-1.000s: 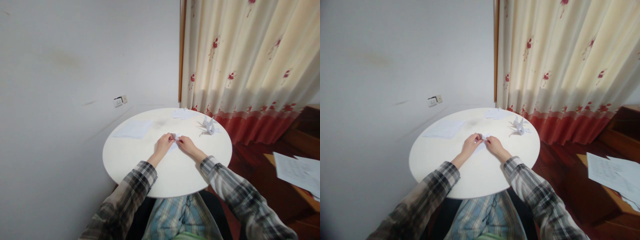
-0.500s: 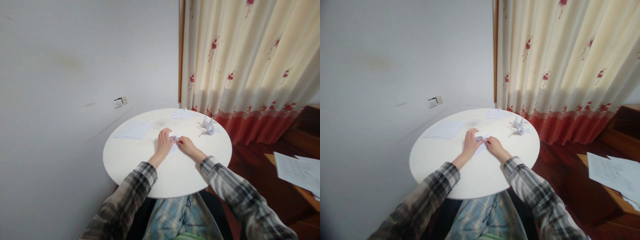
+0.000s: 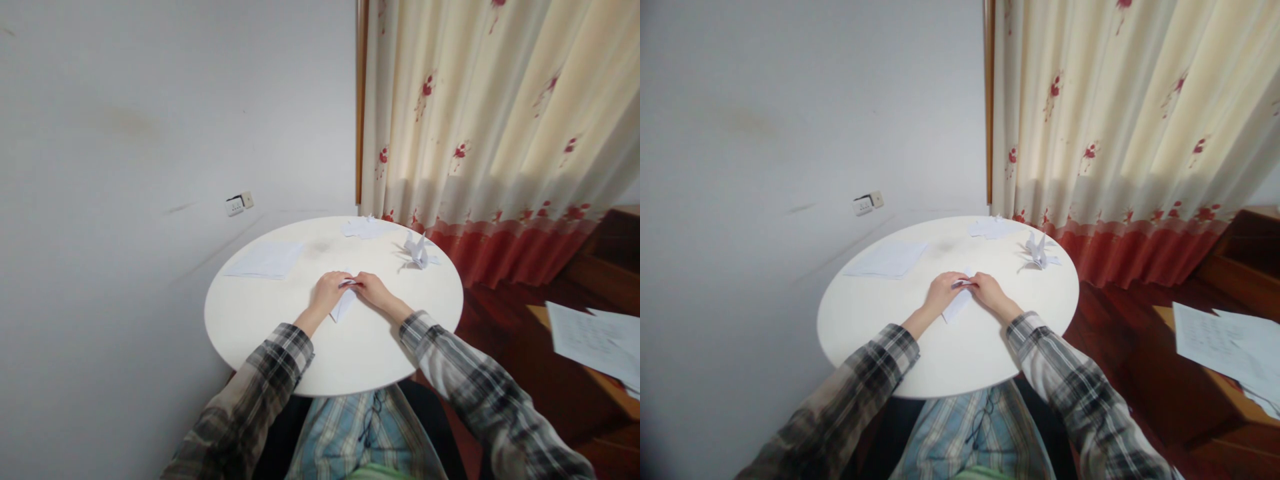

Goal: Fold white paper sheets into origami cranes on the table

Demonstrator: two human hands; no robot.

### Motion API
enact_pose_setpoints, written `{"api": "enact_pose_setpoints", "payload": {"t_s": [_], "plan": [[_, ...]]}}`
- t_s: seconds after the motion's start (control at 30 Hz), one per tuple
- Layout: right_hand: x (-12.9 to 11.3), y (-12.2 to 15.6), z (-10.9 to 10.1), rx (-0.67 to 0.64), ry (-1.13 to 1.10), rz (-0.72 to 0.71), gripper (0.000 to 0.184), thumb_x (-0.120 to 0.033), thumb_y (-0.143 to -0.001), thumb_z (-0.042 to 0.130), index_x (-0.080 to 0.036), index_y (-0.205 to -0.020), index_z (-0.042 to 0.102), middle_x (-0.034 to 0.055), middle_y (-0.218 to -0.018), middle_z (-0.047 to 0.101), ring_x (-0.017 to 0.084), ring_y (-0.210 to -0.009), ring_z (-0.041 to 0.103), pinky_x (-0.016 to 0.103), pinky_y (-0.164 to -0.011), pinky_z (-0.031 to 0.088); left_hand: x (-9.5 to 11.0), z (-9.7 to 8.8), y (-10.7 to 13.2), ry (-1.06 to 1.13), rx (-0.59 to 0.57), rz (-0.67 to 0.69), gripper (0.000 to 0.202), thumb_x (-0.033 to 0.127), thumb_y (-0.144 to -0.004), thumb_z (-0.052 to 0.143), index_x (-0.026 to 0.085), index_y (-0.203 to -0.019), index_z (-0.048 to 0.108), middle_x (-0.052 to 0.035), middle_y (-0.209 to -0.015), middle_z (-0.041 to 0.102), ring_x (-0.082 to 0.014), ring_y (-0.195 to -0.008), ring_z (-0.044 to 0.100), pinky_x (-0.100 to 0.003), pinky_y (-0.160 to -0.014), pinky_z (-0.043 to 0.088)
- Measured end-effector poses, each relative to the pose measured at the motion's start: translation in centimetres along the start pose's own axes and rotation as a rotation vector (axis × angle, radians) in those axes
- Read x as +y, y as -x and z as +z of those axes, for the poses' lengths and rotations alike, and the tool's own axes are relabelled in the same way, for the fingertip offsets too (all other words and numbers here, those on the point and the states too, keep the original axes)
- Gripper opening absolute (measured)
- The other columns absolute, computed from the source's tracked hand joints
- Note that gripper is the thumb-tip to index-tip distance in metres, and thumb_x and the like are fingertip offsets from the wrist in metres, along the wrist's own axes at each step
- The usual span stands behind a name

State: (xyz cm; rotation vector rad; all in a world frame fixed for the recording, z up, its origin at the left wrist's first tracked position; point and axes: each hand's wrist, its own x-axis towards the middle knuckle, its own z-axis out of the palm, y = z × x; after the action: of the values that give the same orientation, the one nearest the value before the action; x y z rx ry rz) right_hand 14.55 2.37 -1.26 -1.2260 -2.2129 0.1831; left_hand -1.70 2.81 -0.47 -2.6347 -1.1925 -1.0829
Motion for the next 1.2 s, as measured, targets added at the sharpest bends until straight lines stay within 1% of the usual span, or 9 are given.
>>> {"api": "enact_pose_setpoints", "payload": {"t_s": [0.13,0.37,0.67,0.9,1.03,1.2], "plan": [[-0.07,0.02,-0.08,-0.006,0.01,-0.009,0.021,-0.024,-0.084,0.051,-0.019,-0.098,0.066,0.0054,-0.081,0.063,0.013,-0.073,0.054,0.022,-0.069,0.038,0.22,-0.22,-0.04,-0.013,0.004,0.012,0.013,0.018,-0.075,0.06,0.019,-0.086,0.064,-0.0025,-0.087,0.068,-0.0167,-0.084,0.06,-0.03,-0.078,0.045],[0.16,-0.03,0.15,-0.002,0.028,-0.008,0.019,-0.022,-0.083,0.051,-0.017,-0.092,0.067,0.0056,-0.079,0.063,0.013,-0.073,0.054,0.022,-0.069,0.038,0.15,-0.18,0.06,-0.028,0.012,0.023,0.008,0.018,-0.075,0.06,0.018,-0.081,0.065,-0.0027,-0.082,0.068,-0.0166,-0.08,0.06,-0.029,-0.075,0.045],[-0.14,-0.03,-0.09,-0.017,0.024,0.01,0.017,-0.021,-0.083,0.051,-0.016,-0.087,0.067,0.0047,-0.077,0.061,0.012,-0.071,0.053,0.021,-0.067,0.037,0.04,-0.17,-0.02,-0.028,0.025,0.004,0.008,0.024,-0.075,0.061,0.018,-0.079,0.065,-0.0027,-0.08,0.068,-0.0165,-0.078,0.06,-0.029,-0.074,0.045],[-0.21,-0.03,-0.03,0.013,-0.017,0.023,0.015,-0.017,-0.081,0.053,-0.017,-0.084,0.067,0.0039,-0.078,0.062,0.012,-0.072,0.054,0.021,-0.07,0.038,0.05,-0.16,0.06,-0.024,0.041,0.018,0.011,0.014,-0.075,0.058,0.019,-0.081,0.066,-0.0031,-0.083,0.069,-0.0167,-0.081,0.061,-0.031,-0.076,0.046],[-0.18,-0.06,0.02,0.006,-0.025,0.019,0.015,-0.018,-0.082,0.053,-0.017,-0.085,0.067,0.0041,-0.078,0.062,0.012,-0.072,0.053,0.021,-0.069,0.038,-0.02,-0.15,0.11,-0.017,0.064,0.033,0.013,0.013,-0.075,0.057,0.02,-0.082,0.065,-0.0027,-0.083,0.068,-0.0162,-0.081,0.06,-0.031,-0.076,0.046],[-0.23,-0.08,0.08,0.02,-0.033,0.006,0.015,-0.018,-0.081,0.052,-0.015,-0.083,0.067,0.0042,-0.076,0.061,0.012,-0.072,0.053,0.021,-0.069,0.038,0.35,-0.59,0.19,-0.022,0.108,0.053,0.013,0.011,-0.074,0.056,0.019,-0.079,0.065,-0.0024,-0.078,0.068,-0.0161,-0.079,0.06,-0.03,-0.075,0.045]]}}
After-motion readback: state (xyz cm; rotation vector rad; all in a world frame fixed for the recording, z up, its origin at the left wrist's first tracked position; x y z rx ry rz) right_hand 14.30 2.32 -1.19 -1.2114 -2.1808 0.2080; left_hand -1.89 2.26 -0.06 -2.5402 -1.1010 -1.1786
